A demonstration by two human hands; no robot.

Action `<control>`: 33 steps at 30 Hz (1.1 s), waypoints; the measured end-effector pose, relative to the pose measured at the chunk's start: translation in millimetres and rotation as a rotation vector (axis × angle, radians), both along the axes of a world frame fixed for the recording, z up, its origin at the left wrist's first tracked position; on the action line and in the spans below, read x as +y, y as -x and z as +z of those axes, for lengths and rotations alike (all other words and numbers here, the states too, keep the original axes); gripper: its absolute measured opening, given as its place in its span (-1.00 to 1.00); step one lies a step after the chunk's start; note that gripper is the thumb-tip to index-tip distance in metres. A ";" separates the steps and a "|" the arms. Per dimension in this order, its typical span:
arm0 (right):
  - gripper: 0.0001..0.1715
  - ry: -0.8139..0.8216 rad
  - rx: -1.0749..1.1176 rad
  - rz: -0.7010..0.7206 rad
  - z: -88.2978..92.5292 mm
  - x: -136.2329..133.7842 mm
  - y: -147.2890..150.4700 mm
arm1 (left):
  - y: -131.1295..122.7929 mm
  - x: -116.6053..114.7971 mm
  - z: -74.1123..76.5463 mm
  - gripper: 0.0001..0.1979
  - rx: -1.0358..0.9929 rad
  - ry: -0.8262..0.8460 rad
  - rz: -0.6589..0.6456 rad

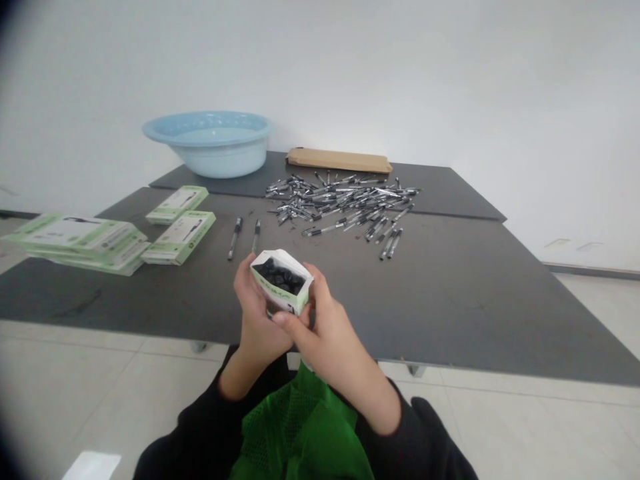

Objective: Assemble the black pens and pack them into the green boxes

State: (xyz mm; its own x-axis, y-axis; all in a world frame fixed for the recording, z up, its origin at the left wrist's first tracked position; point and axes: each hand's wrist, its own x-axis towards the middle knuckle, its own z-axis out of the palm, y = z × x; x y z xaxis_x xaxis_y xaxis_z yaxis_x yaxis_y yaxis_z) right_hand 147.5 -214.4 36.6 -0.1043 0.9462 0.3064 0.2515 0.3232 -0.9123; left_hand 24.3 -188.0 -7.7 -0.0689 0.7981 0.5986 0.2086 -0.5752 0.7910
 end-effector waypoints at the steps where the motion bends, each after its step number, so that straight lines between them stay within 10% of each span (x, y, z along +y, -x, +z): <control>1: -0.21 0.007 0.064 -0.047 -4.8 3.0 7.8 | -0.5 0.5 0.5 0.09 -0.007 0.021 -0.016; 8: -0.50 0.038 0.280 0.040 -3.9 27.8 11.3 | 12.3 3.8 34.8 0.05 0.188 -0.011 -0.297; 13: -0.57 0.024 0.296 0.069 -3.2 34.8 4.0 | 23.1 9.0 26.0 -0.18 0.122 0.006 -0.383; 21: -0.77 -0.233 0.073 -0.223 7.9 27.1 -23.0 | 37.5 28.3 6.5 -0.70 -0.387 0.236 -0.051; 33: -0.78 -0.188 0.026 -0.141 -8.1 34.6 -35.4 | 30.1 26.7 4.6 -0.83 -0.253 0.323 -0.135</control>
